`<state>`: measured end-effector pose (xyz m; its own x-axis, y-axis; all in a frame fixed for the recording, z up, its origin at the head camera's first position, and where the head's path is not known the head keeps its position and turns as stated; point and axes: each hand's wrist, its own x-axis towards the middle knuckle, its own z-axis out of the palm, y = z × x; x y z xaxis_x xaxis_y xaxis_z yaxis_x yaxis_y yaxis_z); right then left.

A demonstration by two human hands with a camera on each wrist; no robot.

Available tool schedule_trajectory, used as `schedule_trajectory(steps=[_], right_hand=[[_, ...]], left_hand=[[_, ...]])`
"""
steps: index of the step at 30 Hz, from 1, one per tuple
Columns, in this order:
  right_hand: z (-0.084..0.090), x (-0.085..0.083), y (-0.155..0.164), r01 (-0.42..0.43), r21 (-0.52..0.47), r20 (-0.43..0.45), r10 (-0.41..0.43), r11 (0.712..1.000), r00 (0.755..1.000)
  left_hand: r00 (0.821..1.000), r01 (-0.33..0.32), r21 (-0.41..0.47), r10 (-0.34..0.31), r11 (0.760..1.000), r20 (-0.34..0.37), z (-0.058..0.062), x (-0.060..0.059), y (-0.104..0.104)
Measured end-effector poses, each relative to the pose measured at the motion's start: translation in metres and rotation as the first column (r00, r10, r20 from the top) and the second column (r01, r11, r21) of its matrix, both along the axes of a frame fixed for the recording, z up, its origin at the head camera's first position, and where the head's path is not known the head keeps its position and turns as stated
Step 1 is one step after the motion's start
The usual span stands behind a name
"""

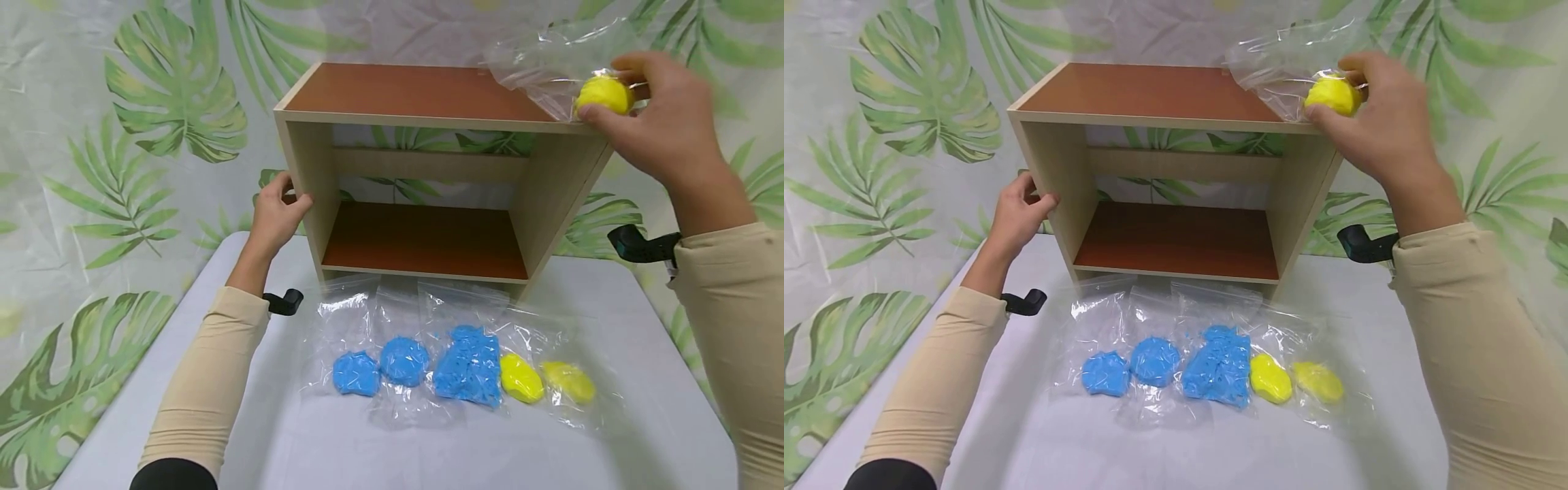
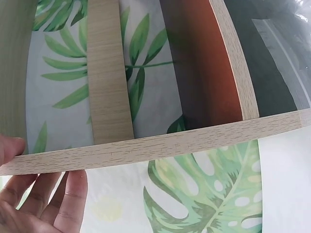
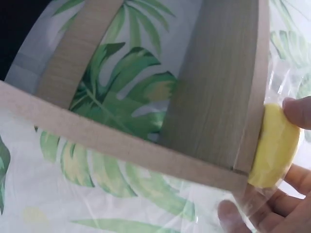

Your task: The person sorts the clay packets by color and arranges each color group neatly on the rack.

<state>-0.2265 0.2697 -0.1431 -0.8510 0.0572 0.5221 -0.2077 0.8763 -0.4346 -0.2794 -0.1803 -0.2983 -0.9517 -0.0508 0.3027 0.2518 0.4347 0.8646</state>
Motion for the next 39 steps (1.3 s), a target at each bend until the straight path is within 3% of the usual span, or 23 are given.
schedule_trajectory(steps=[8, 22, 39], right_hand=[[0.003, -0.003, -0.017, -0.016, 0.059, 0.016, 0.015, 0.998, 1.000], [0.002, -0.009, -0.015, -0.012, 0.119, 0.045, 0.007, 0.993, 0.999], [-0.002, -0.014, -0.019, -0.013, 0.106, 0.000, 0.013, 0.994, 1.000]], left_hand=[[1.000, 0.002, 0.008, -0.002, 1.000, -0.001, 0.001, 0.001, 0.000], [1.000, -0.021, 0.005, 0.021, 1.000, 0.008, 0.001, 0.000, 0.004], [1.000, -0.030, 0.007, 0.030, 1.000, 0.009, 0.001, 0.002, 0.004]])
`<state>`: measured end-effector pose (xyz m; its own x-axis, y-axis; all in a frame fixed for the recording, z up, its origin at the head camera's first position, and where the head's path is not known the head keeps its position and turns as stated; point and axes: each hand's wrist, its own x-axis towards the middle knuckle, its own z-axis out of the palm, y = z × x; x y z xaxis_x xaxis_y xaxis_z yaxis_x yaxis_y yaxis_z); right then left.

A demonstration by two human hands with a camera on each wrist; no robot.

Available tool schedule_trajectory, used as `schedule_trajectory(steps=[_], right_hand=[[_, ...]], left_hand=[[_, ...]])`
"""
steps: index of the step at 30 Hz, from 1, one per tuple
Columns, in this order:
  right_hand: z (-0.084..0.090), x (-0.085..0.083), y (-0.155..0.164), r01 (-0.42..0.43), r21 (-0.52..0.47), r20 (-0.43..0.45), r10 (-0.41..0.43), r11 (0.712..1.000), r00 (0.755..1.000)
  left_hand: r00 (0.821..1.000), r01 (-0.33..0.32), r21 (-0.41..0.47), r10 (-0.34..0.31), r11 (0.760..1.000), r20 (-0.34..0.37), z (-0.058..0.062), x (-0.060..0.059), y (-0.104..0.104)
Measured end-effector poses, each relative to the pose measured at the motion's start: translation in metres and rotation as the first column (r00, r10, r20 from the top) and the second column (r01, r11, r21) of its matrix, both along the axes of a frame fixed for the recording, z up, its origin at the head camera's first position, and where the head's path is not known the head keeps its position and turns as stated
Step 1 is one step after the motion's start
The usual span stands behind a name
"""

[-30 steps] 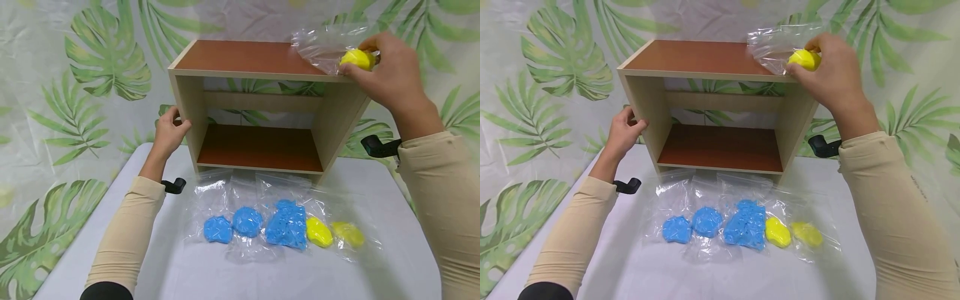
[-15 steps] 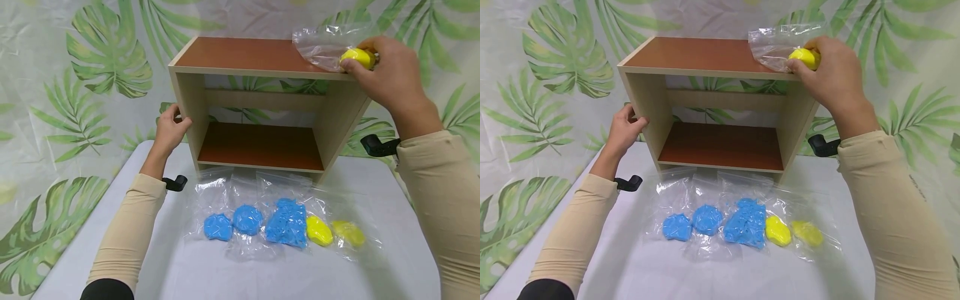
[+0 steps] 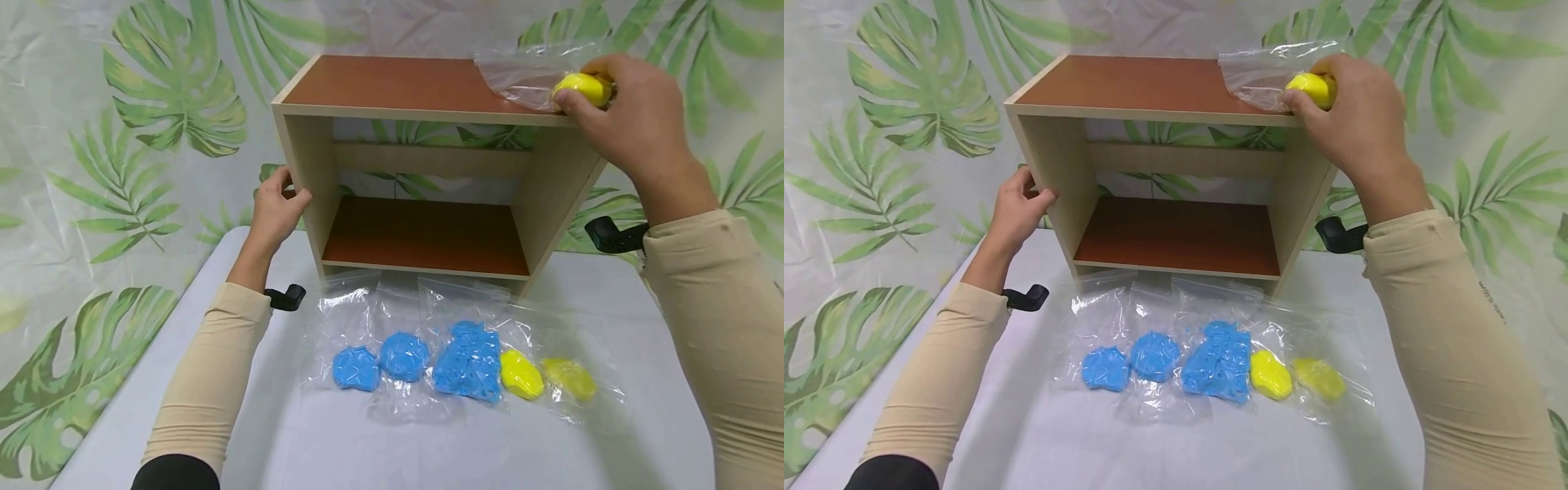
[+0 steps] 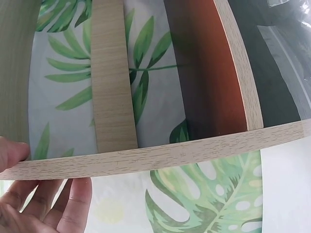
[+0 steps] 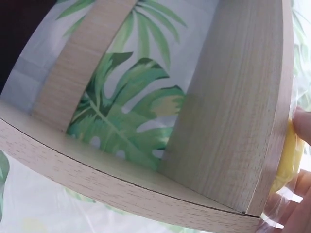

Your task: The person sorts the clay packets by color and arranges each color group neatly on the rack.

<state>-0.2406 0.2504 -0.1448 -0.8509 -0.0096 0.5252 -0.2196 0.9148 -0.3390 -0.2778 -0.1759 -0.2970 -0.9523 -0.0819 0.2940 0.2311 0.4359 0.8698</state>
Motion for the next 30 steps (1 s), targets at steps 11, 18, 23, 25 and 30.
schedule_trajectory(steps=[11, 18, 23, 25, 30], right_hand=[[-0.039, 0.031, 0.012, -0.153, -0.014, -0.470, 0.128, 0.988, 0.873], [-0.124, 0.066, 0.041, -0.217, 0.046, -0.565, 0.204, 0.975, 0.800], [-0.195, 0.094, 0.083, -0.236, 0.231, -0.079, 0.260, 0.944, 0.962], [-0.220, 0.101, 0.095, -0.230, 0.258, 0.028, 0.230, 0.939, 0.973], [-0.272, 0.110, 0.114, -0.249, 0.242, 0.116, 0.226, 0.938, 0.967]], left_hand=[[1.000, 0.005, 0.003, -0.005, 1.000, -0.016, -0.001, -0.001, -0.001], [1.000, -0.003, 0.002, 0.003, 1.000, -0.012, -0.002, -0.001, 0.002], [1.000, 0.005, 0.004, -0.005, 1.000, 0.002, -0.004, -0.002, 0.005], [1.000, -0.002, 0.002, 0.002, 1.000, 0.006, -0.003, -0.001, 0.005], [1.000, -0.017, 0.009, 0.017, 1.000, -0.003, -0.001, 0.000, 0.002]])
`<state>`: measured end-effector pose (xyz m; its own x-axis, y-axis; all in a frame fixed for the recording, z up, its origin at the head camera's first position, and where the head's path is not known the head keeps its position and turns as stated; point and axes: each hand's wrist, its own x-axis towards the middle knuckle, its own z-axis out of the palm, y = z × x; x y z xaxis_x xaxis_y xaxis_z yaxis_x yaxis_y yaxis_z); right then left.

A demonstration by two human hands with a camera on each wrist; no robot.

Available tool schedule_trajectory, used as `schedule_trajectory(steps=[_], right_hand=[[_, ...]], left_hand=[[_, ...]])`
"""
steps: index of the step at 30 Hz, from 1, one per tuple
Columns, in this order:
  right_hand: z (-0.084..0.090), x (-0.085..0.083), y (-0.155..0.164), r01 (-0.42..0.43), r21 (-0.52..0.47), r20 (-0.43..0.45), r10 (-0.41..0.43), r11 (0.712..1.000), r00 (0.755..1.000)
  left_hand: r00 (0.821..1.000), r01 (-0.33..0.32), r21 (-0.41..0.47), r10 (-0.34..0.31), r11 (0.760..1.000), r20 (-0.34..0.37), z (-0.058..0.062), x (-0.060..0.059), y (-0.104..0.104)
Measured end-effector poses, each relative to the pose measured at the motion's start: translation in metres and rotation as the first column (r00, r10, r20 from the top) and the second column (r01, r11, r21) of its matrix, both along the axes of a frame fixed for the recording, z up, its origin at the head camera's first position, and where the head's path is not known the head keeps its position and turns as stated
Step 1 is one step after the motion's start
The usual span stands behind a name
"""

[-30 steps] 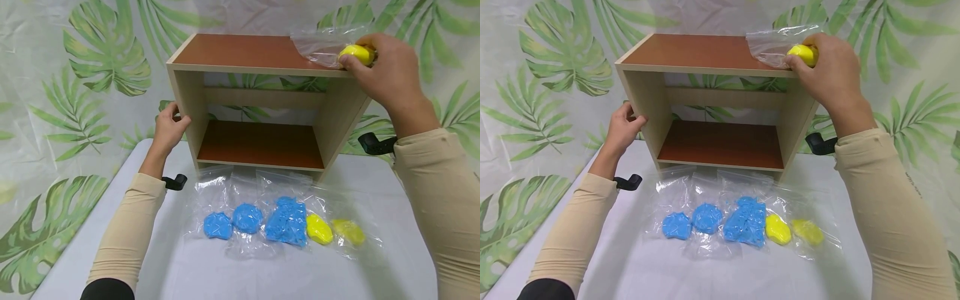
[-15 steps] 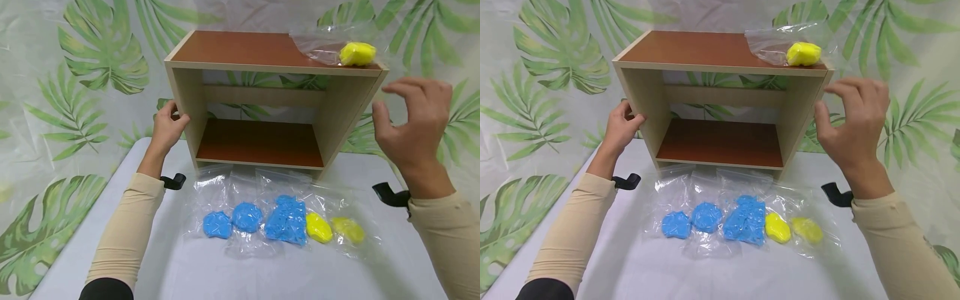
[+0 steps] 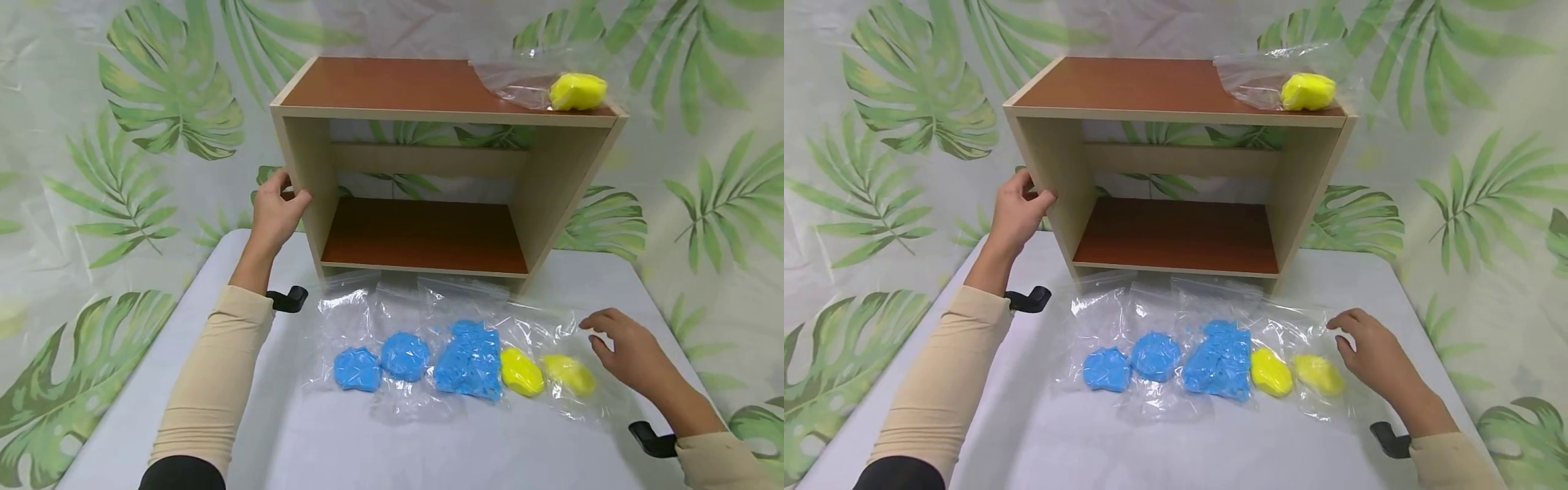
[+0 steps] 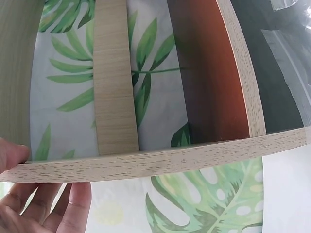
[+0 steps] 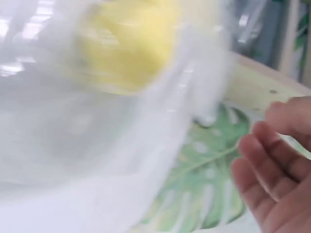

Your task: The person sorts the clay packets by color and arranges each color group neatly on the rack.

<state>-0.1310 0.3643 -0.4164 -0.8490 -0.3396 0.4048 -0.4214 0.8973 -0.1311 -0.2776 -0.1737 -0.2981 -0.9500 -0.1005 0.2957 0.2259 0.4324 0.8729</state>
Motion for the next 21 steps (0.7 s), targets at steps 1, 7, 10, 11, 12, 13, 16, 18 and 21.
schedule_trajectory(steps=[1, 7, 10, 11, 12, 13, 16, 18, 21], right_hand=[[-0.007, 0.002, 0.003, 0.010, 0.016, 0.037, -0.011, 1.000, 0.999], [-0.030, 0.005, 0.013, 0.076, 0.100, 0.329, -0.105, 0.992, 0.939], [-0.034, 0.004, 0.016, 0.075, 0.090, 0.374, -0.103, 0.993, 0.922], [-0.036, 0.003, 0.016, 0.065, 0.079, 0.371, -0.090, 0.995, 0.924], [-0.037, 0.003, 0.017, 0.053, 0.066, 0.366, -0.073, 0.996, 0.928], [-0.038, 0.003, 0.017, 0.043, 0.047, 0.361, -0.057, 0.998, 0.931], [-0.040, 0.001, 0.017, 0.022, 0.001, 0.352, -0.021, 1.000, 0.936], [-0.041, 0.000, 0.016, 0.027, -0.018, 0.376, -0.019, 0.999, 0.927], [-0.044, 0.000, 0.014, 0.056, -0.016, 0.434, -0.044, 0.998, 0.900]], left_hand=[[1.000, 0.002, 0.005, -0.002, 1.000, 0.001, 0.000, 0.000, 0.000], [1.000, -0.009, 0.034, 0.009, 0.999, 0.000, -0.001, -0.002, 0.001], [1.000, -0.013, 0.034, 0.014, 0.999, -0.006, -0.001, -0.002, 0.002], [1.000, -0.011, 0.032, 0.012, 0.999, -0.007, -0.001, -0.002, 0.002], [1.000, -0.008, 0.032, 0.008, 0.999, -0.009, -0.001, -0.003, 0.003], [1.000, -0.004, 0.033, 0.004, 0.999, -0.010, -0.001, -0.003, 0.003], [1.000, 0.006, 0.042, -0.005, 0.999, -0.012, -0.002, -0.004, 0.003], [1.000, 0.001, 0.046, -0.001, 0.999, -0.007, -0.002, -0.004, 0.002], [1.000, -0.004, 0.041, 0.004, 0.999, 0.000, -0.002, -0.004, 0.001]])
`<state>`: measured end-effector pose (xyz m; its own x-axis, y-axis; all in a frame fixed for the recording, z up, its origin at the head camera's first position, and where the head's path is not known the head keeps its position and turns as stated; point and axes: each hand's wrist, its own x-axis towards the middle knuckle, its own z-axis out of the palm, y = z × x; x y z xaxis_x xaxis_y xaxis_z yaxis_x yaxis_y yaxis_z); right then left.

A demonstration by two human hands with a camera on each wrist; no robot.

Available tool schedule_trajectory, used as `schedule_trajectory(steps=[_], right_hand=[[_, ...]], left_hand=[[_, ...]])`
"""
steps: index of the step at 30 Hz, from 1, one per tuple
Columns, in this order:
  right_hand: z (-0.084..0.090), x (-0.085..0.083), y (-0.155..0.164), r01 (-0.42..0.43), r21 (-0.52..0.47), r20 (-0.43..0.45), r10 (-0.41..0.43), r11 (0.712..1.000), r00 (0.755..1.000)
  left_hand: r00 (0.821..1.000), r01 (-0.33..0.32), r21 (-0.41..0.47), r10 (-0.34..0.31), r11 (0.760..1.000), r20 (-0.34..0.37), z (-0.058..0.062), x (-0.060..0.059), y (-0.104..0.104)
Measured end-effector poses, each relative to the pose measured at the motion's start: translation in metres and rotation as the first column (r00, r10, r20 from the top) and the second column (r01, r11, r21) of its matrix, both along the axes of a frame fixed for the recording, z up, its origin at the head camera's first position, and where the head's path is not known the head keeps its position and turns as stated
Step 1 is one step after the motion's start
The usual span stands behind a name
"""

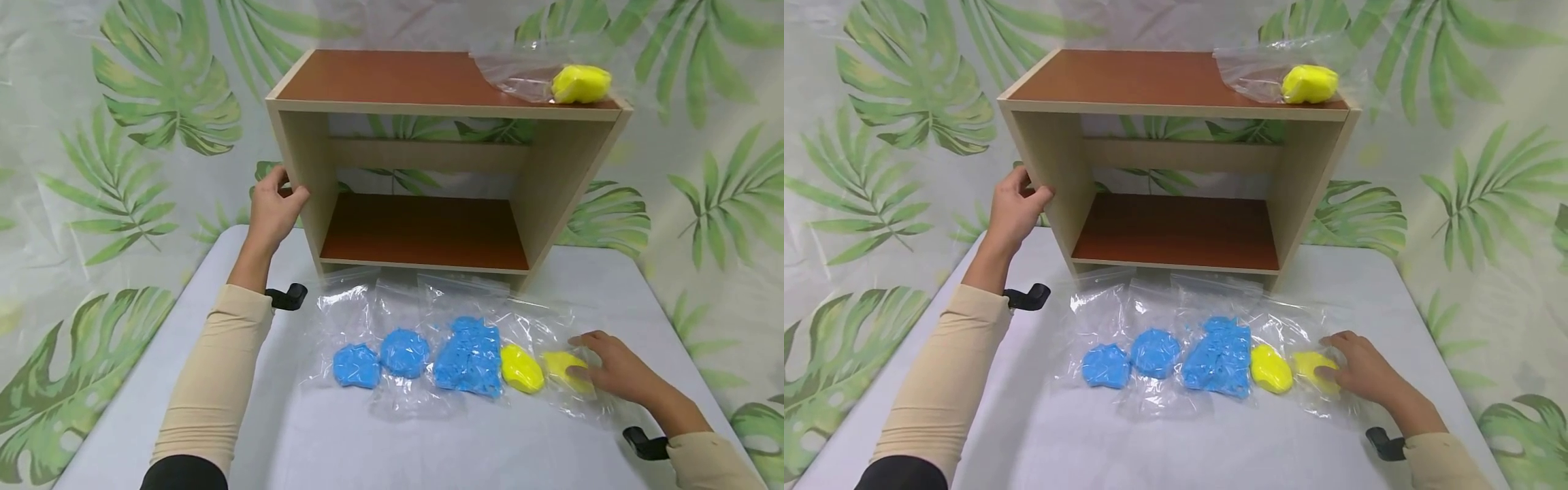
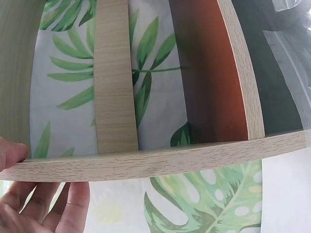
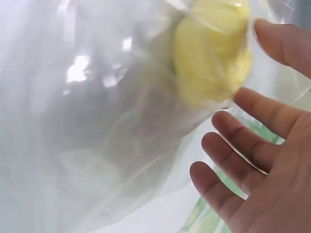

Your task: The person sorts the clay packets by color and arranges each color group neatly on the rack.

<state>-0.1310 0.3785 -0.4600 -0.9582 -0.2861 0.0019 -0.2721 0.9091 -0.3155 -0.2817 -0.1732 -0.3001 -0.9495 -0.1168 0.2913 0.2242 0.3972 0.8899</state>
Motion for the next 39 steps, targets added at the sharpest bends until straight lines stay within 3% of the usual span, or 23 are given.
schedule_trajectory(steps=[11, 20, 29, 39], right_hand=[[-0.009, 0.006, -0.009, -0.031, 0.000, 0.068, 0.031, 1.000, 0.997], [-0.011, 0.004, -0.009, -0.040, 0.068, -0.013, 0.041, 0.997, 0.999], [0.008, 0.005, 0.014, 0.055, 0.049, 0.108, -0.060, 0.997, 0.992], [0.037, -0.004, 0.046, 0.061, 0.035, -0.025, -0.061, 0.997, 0.998]], left_hand=[[1.000, -0.002, -0.017, 0.001, 1.000, -0.004, 0.003, 0.002, -0.001], [1.000, -0.015, -0.013, 0.015, 1.000, -0.009, 0.001, 0.002, -0.003], [1.000, 0.001, -0.013, -0.002, 1.000, -0.016, 0.000, 0.001, 0.000], [1.000, -0.002, -0.019, 0.002, 1.000, -0.013, 0.001, 0.001, 0.000]])
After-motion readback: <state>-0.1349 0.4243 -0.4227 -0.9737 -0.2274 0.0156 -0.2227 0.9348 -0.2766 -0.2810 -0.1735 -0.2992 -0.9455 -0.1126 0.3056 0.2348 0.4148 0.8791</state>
